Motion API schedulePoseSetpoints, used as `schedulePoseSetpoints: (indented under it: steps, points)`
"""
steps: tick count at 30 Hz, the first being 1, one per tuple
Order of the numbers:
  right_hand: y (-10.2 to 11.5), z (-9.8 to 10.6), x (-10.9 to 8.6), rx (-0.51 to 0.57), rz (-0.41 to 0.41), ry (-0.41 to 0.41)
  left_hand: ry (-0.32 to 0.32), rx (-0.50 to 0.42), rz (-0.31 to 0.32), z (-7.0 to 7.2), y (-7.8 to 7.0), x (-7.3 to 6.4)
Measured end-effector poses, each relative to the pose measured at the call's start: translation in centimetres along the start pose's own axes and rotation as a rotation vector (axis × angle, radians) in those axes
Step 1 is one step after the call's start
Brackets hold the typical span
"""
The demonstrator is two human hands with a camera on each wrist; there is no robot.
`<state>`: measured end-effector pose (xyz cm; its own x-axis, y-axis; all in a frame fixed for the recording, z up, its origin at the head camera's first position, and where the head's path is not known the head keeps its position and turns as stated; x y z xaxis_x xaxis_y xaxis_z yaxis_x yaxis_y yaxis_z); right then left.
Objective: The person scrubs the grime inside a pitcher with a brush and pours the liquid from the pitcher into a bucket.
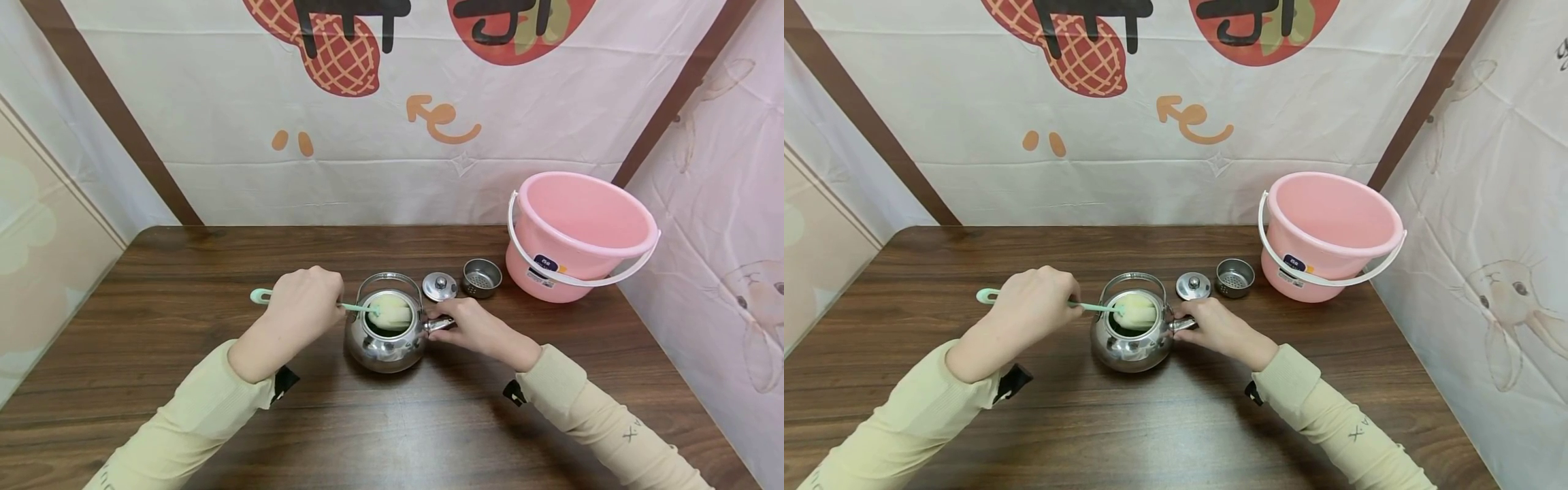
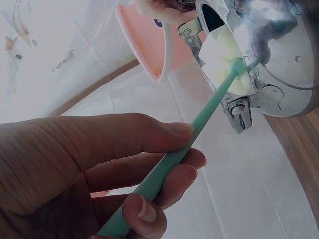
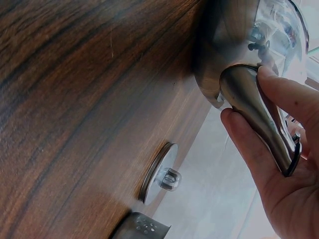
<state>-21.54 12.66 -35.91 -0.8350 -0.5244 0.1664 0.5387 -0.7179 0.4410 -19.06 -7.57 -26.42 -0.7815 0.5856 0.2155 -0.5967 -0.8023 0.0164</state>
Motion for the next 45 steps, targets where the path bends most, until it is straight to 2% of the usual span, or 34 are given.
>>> schedulePoseSetpoints:
  steps: [19, 26, 45]
  points:
    - [-0.2, 0.1, -0.1, -0.004, -0.028, -0.004, 0.001, 0.008, -0.003, 1.2, -0.4, -0.6]
    - [-0.1, 0.0, -0.1, 0.004, -0.017, -0.001, 0.032, -0.004, 0.008, 1.4, -0.3, -0.6]
    - [0.3, 0.1, 0.0, 0.008, 0.001, 0.007, 0.031, 0.002, -0.012, 2.3, -0.5, -0.8]
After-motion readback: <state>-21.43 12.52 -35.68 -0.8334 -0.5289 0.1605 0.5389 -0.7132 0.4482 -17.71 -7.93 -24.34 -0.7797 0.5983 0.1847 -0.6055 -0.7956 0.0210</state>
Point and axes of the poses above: each hand's wrist, its own x-axis towards the middle knuckle, its own z-axis out of the back of the hand, y = z × x, the point moved 6 cm from there along x, towards the middle knuckle, and after that the axes turned 15 degrees about -z, right-handed, at the moved point
